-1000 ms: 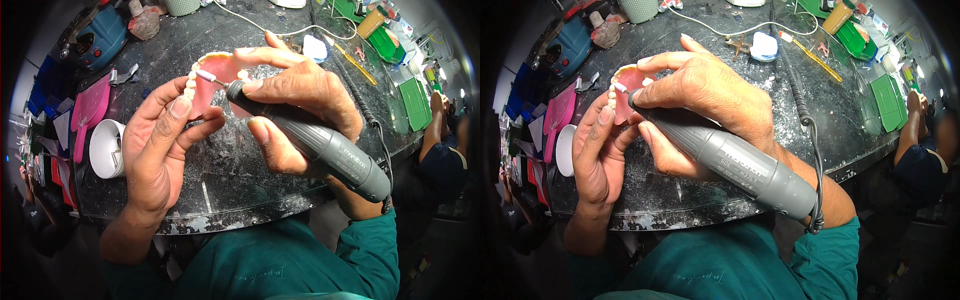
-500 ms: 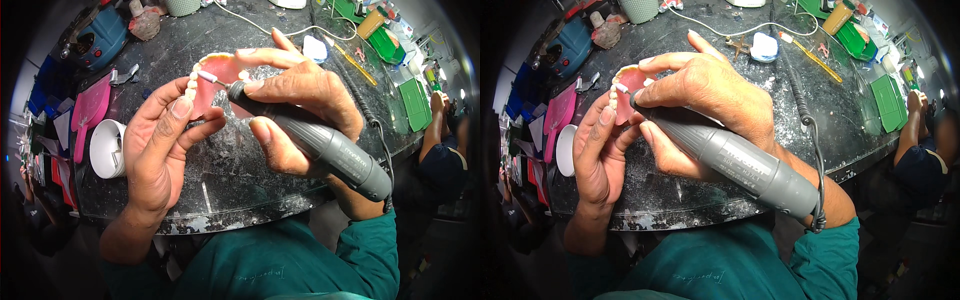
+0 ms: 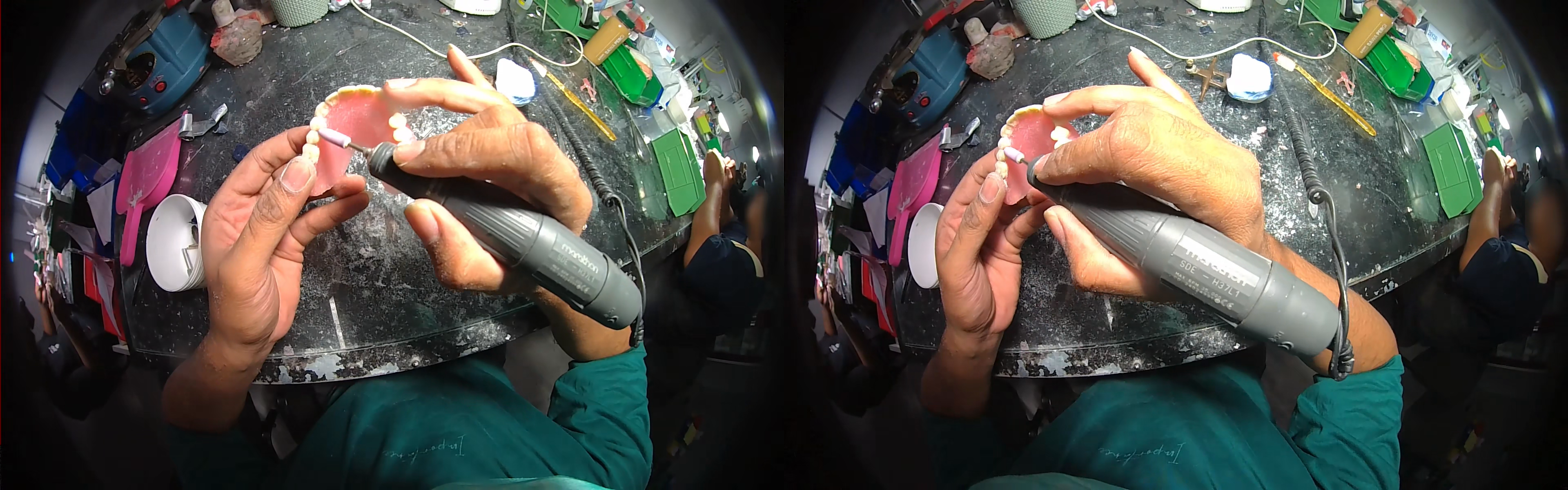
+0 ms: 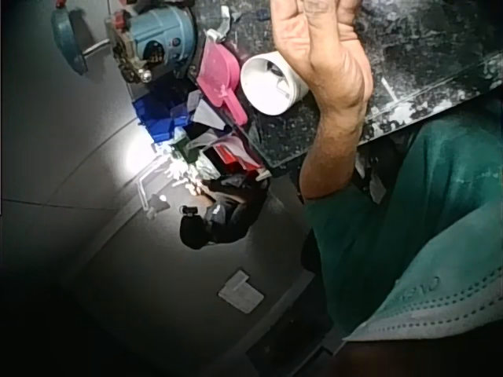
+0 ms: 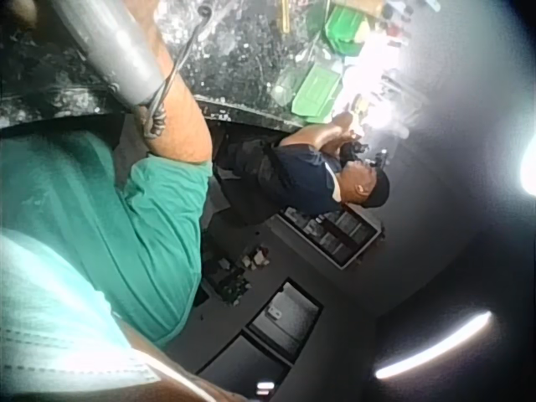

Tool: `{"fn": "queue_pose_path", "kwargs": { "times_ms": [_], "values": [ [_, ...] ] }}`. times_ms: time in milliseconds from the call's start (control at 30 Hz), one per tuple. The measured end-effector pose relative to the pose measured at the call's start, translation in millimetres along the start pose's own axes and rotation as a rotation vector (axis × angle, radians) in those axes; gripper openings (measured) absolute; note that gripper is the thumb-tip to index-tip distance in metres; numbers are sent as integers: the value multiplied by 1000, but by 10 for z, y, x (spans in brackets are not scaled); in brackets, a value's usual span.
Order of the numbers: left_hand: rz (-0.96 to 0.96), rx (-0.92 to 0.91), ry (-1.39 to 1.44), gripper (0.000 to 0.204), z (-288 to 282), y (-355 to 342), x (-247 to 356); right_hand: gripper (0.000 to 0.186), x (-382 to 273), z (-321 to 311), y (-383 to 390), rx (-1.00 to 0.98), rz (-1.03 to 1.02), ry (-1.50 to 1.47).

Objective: The person grinds and polishes a denture using a handheld rotary tool, turning the denture by hand to work along the teeth and base.

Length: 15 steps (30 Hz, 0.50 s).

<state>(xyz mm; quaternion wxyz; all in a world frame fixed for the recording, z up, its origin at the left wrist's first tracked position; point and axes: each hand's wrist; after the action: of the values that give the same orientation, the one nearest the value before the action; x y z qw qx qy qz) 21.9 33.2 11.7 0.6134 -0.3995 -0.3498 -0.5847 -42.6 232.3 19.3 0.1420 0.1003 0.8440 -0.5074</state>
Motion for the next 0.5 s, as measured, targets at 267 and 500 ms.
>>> {"fn": "queue_pose_path", "kwargs": {
  "times_ms": [267, 500],
  "values": [
    [-6, 0, -4, 37, 5, -10, -8, 31, 41, -16, 30, 16, -32, 4],
    [-2, -6, 1, 37, 5, -7, 1, 28, 6, -39, 4, -26, -14, 12]
  ]
}}
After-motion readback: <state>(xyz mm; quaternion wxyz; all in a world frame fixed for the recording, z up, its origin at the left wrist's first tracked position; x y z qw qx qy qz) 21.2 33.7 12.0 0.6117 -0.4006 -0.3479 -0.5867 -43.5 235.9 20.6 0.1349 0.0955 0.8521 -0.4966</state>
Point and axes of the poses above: each hand's wrist, its own y-axis away from the middle knuckle, its own z-axis out of the palm, x = y × z, and after that the axes turned 1 degree about -z, right-handed
